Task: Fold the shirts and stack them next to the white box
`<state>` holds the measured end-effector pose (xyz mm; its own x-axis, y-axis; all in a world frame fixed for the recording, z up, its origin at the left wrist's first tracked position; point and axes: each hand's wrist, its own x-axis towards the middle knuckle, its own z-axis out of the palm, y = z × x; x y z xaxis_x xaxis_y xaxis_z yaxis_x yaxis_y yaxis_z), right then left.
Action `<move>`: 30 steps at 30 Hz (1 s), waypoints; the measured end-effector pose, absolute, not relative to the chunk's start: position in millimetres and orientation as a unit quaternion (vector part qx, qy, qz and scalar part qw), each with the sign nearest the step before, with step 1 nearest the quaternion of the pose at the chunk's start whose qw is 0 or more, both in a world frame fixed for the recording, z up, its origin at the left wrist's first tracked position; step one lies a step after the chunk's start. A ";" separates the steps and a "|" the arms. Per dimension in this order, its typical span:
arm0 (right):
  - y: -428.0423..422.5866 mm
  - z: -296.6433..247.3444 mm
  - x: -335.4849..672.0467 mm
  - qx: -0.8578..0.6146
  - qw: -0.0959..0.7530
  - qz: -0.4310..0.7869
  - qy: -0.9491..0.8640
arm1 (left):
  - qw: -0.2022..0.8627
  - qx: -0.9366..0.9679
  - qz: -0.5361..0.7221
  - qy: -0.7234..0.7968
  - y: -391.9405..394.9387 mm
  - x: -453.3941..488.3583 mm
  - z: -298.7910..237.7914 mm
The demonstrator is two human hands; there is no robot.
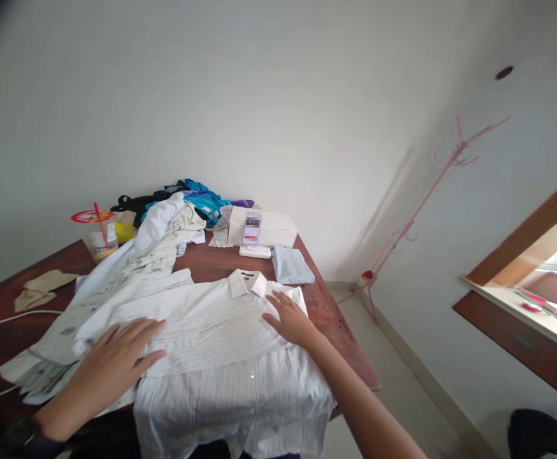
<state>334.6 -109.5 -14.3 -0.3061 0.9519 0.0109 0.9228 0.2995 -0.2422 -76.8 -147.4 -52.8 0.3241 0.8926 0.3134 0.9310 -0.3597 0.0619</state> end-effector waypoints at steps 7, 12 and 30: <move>-73.1 -72.8 343.5 -0.683 0.043 0.075 -0.725 | 0.077 -0.819 -0.181 -0.539 -143.6 -83.9 -67.8; -62.6 -80.8 353.1 -0.724 0.059 0.042 -0.686 | 0.072 -0.820 -0.199 -0.532 -151.5 -87.1 -66.3; -53.8 -90.0 364.2 -0.723 0.096 0.028 -0.684 | 0.066 -0.828 -0.242 -0.501 -165.1 -87.2 -57.6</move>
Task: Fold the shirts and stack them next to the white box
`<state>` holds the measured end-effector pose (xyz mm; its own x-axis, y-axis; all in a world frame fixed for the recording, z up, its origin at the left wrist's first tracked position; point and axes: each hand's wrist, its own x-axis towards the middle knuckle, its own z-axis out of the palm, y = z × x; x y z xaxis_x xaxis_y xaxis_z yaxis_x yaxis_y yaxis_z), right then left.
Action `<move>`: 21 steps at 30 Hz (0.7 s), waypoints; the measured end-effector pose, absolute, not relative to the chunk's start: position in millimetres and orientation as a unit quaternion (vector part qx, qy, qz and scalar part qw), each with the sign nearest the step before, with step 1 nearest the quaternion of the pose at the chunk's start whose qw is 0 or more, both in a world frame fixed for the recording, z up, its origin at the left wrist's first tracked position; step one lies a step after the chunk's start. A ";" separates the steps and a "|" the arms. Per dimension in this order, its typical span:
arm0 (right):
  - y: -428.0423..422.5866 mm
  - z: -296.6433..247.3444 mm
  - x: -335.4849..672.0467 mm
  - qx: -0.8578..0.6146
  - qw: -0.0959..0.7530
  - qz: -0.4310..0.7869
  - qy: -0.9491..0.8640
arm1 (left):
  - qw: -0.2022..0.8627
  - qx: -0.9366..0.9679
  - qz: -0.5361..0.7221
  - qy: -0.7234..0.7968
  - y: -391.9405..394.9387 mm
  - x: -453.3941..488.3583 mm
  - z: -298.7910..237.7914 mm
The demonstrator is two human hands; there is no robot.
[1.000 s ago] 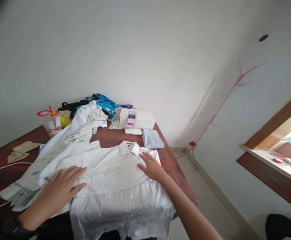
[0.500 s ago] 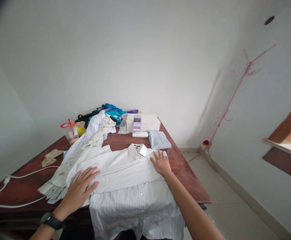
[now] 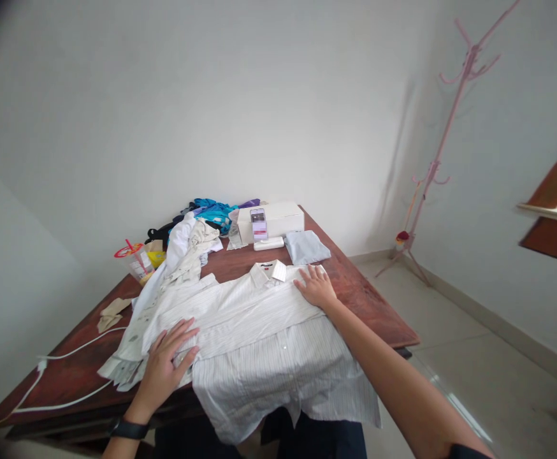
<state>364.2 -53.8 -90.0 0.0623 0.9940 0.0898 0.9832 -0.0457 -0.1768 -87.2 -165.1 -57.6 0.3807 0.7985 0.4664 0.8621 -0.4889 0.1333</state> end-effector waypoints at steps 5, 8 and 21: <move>-54.6 -89.9 366.5 -0.721 0.093 0.026 -0.686 | 0.073 -0.824 -0.237 -0.509 -164.9 -86.2 -58.9; -55.0 -89.3 367.3 -0.724 0.088 0.024 -0.684 | 0.072 -0.825 -0.234 -0.510 -164.8 -85.7 -59.1; -53.0 -93.8 369.0 -0.729 0.072 0.018 -0.680 | 0.076 -0.822 -0.224 -0.518 -164.9 -84.9 -63.5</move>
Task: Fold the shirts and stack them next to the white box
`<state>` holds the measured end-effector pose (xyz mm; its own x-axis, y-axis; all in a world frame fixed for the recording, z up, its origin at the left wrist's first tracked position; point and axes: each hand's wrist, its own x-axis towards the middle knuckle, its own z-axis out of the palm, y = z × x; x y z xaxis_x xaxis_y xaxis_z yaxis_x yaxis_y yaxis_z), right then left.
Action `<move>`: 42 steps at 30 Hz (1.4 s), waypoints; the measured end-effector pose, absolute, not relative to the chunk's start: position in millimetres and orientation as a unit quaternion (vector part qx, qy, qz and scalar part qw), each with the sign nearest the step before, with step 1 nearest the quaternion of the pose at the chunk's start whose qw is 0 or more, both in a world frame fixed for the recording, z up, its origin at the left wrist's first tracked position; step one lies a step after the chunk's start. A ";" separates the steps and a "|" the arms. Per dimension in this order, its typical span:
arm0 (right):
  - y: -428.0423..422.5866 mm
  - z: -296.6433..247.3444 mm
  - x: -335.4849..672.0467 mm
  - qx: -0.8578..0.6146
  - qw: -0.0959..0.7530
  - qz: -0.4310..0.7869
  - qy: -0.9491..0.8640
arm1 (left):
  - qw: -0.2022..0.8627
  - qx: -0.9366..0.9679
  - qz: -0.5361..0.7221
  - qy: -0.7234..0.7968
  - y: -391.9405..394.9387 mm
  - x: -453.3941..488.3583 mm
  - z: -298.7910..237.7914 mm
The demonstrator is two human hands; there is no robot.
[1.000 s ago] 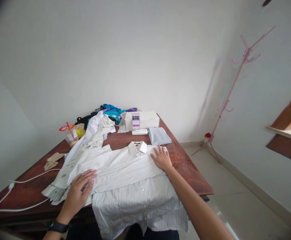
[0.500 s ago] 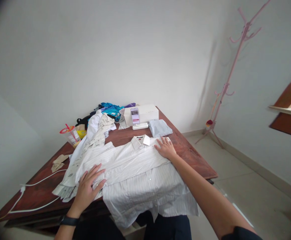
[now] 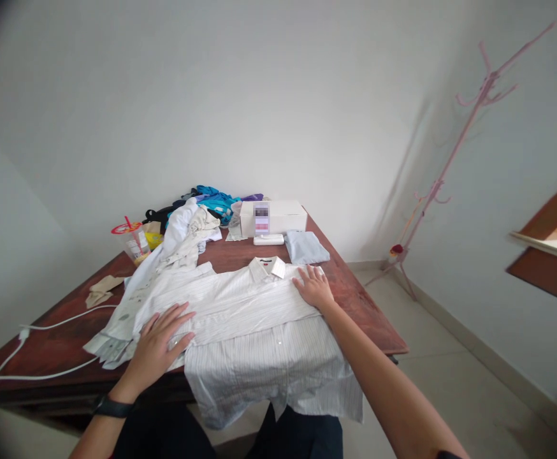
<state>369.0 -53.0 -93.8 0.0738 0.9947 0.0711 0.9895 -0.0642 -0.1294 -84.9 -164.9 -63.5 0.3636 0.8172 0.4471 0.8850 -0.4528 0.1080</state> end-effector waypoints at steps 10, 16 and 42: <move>-53.9 -89.1 367.8 -0.737 0.033 0.026 -0.675 | 0.057 -0.812 -0.234 -0.532 -164.0 -83.6 -67.3; -54.5 -88.0 367.1 -0.732 0.019 0.019 -0.681 | 0.080 -0.792 -0.312 -0.519 -169.2 -79.5 -64.6; -59.0 -88.7 367.8 -0.741 0.061 0.037 -0.668 | 0.106 -0.768 -0.116 -0.621 -104.5 -128.0 -2.3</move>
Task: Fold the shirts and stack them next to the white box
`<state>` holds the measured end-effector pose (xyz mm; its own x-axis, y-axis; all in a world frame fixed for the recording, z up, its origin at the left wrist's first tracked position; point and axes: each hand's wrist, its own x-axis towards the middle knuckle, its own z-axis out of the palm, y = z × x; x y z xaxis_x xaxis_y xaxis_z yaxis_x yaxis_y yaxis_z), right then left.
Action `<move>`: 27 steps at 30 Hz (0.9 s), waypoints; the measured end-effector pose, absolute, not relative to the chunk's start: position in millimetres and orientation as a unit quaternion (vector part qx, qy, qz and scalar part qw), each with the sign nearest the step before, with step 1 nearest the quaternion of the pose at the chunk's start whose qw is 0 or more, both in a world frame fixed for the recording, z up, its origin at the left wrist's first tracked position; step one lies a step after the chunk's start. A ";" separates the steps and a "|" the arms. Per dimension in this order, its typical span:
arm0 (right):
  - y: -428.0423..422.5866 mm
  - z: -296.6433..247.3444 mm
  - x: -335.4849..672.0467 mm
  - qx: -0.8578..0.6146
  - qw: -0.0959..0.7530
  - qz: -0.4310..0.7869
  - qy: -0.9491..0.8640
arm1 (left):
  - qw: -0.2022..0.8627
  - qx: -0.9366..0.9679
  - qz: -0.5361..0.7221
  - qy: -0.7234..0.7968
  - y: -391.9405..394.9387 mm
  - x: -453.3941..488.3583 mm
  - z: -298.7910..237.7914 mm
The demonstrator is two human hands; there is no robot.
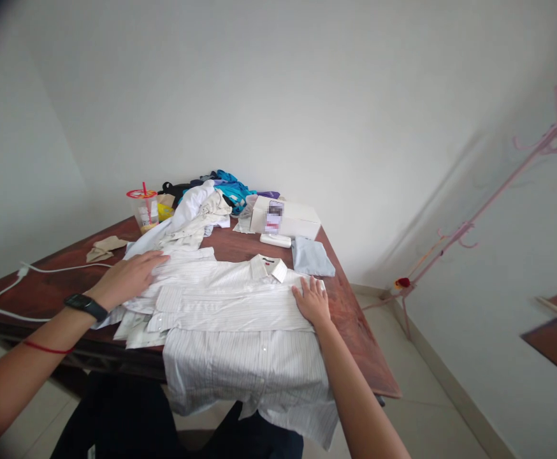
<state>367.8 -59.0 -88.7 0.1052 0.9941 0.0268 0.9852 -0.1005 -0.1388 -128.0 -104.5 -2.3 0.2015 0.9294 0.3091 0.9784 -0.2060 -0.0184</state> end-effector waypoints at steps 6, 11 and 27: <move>-56.7 -90.0 369.3 -0.740 0.058 0.040 -0.669 | 0.051 -0.701 -0.162 -0.692 -88.8 -156.9 -5.6; -54.1 -93.3 370.8 -0.741 0.050 0.037 -0.669 | 0.113 -0.717 -0.216 -0.653 -84.8 -153.7 0.0; -55.0 -90.8 369.1 -0.747 0.043 0.037 -0.663 | 0.061 -0.791 -0.040 -0.607 -47.2 -102.5 16.8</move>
<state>369.1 -55.0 -90.8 0.1185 0.9930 0.0023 0.9865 -0.1175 -0.1139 -102.5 -47.2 16.8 0.2594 0.9560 0.1375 0.9657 -0.2551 -0.0480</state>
